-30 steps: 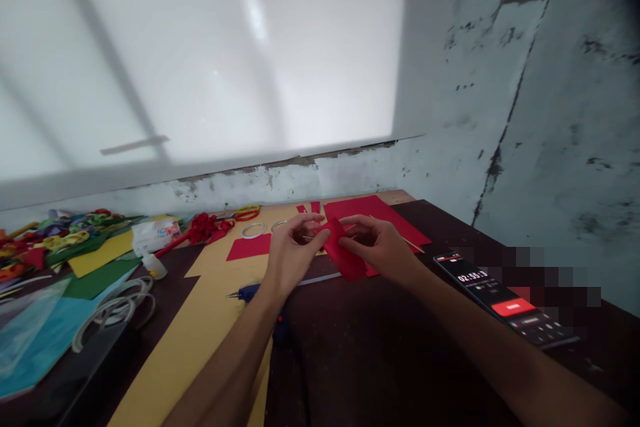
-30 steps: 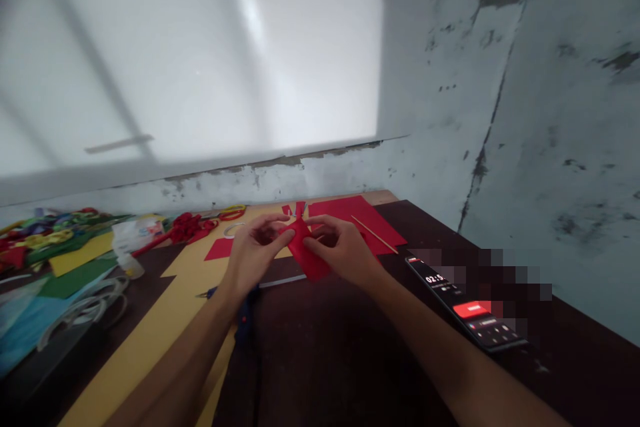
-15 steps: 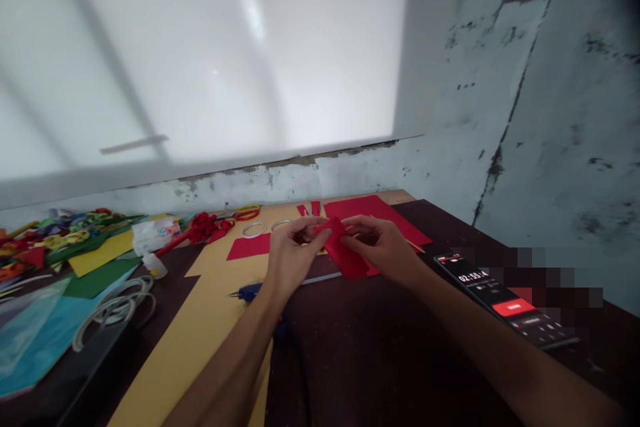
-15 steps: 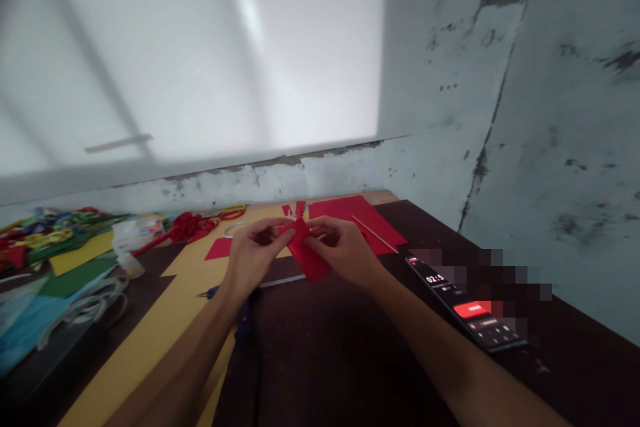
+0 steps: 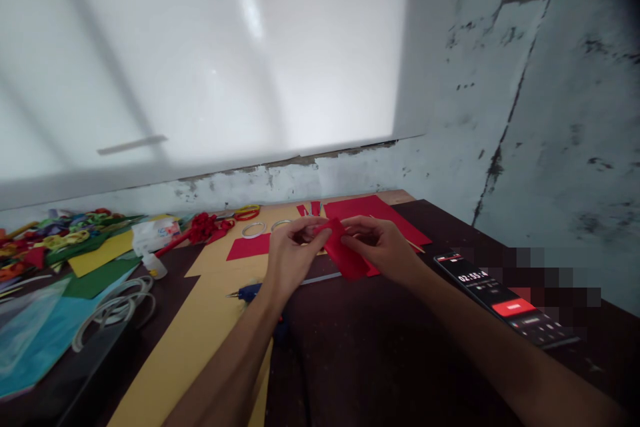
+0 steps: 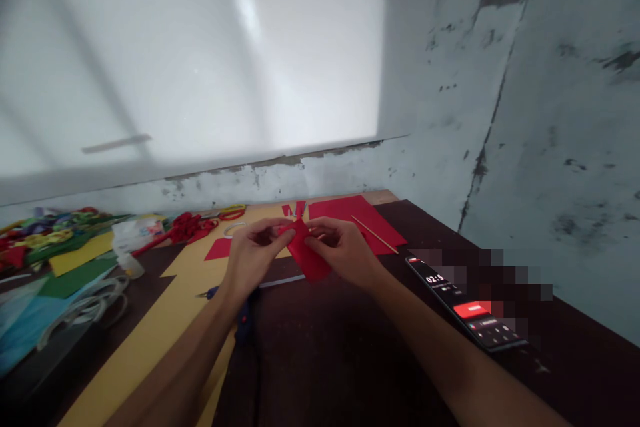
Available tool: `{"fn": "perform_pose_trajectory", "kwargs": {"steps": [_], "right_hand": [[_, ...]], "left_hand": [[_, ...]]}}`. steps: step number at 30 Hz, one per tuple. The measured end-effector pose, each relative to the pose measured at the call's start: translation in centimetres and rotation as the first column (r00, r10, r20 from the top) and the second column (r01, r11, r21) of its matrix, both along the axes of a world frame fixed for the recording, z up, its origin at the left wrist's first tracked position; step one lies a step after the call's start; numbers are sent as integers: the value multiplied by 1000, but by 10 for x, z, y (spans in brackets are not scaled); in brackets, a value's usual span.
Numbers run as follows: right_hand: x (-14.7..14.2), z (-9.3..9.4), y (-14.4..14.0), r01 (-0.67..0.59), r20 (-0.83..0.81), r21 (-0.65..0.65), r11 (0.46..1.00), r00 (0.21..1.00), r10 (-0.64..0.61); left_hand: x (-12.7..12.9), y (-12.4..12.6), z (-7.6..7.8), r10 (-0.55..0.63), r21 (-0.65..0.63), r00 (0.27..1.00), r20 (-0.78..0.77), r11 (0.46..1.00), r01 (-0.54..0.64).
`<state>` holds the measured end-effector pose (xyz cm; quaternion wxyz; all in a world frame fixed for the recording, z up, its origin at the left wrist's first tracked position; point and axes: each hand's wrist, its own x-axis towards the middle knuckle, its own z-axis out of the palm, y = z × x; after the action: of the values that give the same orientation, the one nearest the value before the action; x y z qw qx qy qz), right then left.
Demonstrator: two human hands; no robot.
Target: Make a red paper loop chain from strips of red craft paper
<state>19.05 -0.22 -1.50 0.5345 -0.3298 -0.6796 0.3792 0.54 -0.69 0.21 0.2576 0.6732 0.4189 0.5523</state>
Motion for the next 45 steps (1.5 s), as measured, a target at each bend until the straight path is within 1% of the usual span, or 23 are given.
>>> {"fn": "perform_pose_trajectory", "kwargs": {"steps": [7, 15, 19, 24, 26, 28, 31, 34, 39, 45], "right_hand": [[0, 0, -1, -30, -28, -25, 999, 999, 29], [1, -2, 1, 1, -7, -25, 1000, 1000, -2], [2, -2, 1, -4, 10, -17, 1000, 1000, 5], [1, 1, -1, -18, -7, -25, 1000, 1000, 18], [1, 2, -1, -29, -9, -37, 999, 1000, 29], [1, 2, -1, -34, 2, -46, 998, 999, 34], [2, 3, -1, -5, 53, -11, 1000, 999, 6], [3, 4, -1, 17, 87, 31, 999, 996, -20], [3, 5, -2, 26, 94, 32, 999, 995, -29], [3, 4, -2, 47, 100, 38, 998, 994, -50]], "left_hand": [[0, 1, -1, 11, -11, 1000, -7, 1000, -11], [0, 0, -1, 17, 8, 1000, -25, 1000, -17], [0, -1, 0, 28, -5, 999, -31, 1000, -28], [0, -1, 0, 27, -19, 999, -39, 999, -28], [1, -1, 0, 5, -33, 999, -32, 999, -6], [1, -2, 0, -42, -42, 999, -29, 998, 41], [2, -2, -2, -95, -36, 995, -45, 995, 93], [2, -2, -2, -103, -24, 994, -48, 995, 102], [2, -3, -1, -98, -16, 994, -56, 995, 97], [2, -4, -1, -103, -37, 993, -50, 994, 101]]}}
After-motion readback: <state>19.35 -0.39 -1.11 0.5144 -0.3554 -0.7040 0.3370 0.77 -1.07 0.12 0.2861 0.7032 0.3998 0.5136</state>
